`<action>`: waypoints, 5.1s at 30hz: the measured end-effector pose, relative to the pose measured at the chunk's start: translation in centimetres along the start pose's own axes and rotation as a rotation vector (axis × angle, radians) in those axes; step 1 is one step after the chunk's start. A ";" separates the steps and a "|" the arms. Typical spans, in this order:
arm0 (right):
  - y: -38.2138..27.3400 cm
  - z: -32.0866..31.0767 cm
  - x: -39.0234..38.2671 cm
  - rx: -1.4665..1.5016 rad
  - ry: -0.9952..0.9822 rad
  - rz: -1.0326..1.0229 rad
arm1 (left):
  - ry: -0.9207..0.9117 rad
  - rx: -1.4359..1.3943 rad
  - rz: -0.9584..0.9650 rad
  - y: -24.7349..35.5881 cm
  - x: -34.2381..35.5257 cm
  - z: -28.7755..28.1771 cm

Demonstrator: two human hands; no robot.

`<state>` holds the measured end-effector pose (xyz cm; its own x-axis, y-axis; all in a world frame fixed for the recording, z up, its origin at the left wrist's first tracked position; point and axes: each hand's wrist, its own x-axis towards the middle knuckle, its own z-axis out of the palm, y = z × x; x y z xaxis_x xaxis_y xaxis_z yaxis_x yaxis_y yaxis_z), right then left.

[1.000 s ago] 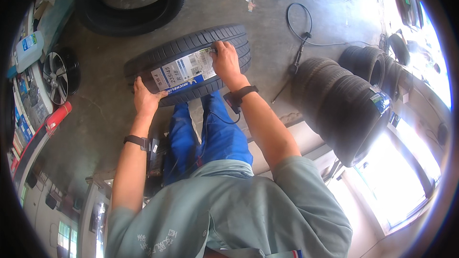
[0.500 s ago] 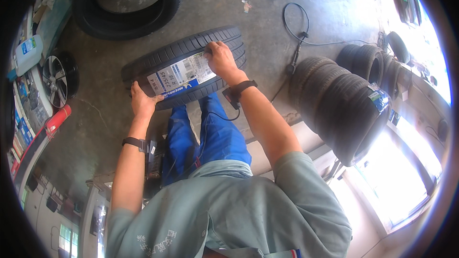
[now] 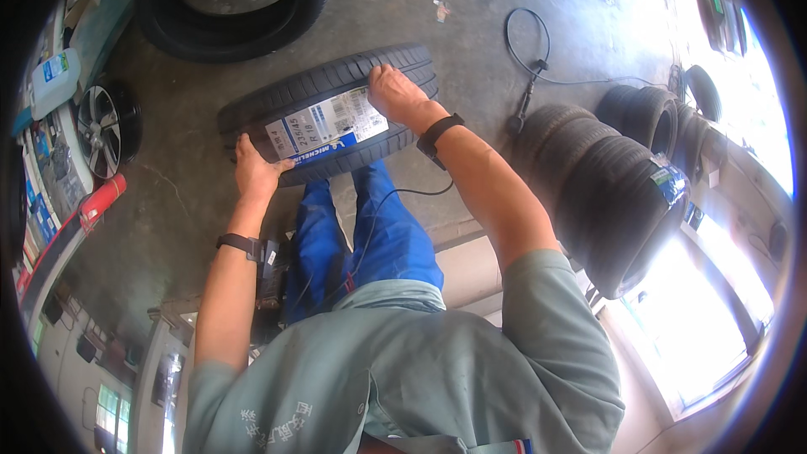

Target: The person removes a tire from a rim using a tire changer machine and a pry bar. The person then handles a new tire, peeling off a sticker, and sprays a liquid from a purple bottle onto the bead of the tire.

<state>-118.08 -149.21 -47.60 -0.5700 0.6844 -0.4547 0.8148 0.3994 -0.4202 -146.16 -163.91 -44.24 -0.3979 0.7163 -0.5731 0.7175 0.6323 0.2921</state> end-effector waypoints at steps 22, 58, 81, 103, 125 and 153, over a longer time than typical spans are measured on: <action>0.9 -0.3 -0.9 0.349 0.150 0.236 | 0.042 0.032 0.078 0.2 -0.9 1.0; 0.2 -0.8 0.0 0.025 -0.056 0.027 | 0.007 0.215 0.687 6.5 6.8 -0.3; 2.2 -3.2 1.5 -0.041 -0.224 -0.170 | -0.038 0.340 0.588 7.2 7.9 0.8; 1.6 -1.6 -2.8 0.475 0.142 0.330 | -0.093 0.358 0.502 7.8 7.6 0.0; 1.4 0.3 -1.4 0.221 -0.120 -0.120 | -0.116 0.375 0.442 7.3 9.2 2.1; 2.4 1.7 -2.3 0.213 -0.100 0.096 | -0.081 0.391 0.468 6.7 9.3 2.6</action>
<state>-114.98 -150.83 -48.88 -0.5075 0.6447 -0.5716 0.8309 0.1907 -0.5227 -143.61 -153.76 -49.60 0.0441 0.8574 -0.5128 0.9682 0.0899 0.2336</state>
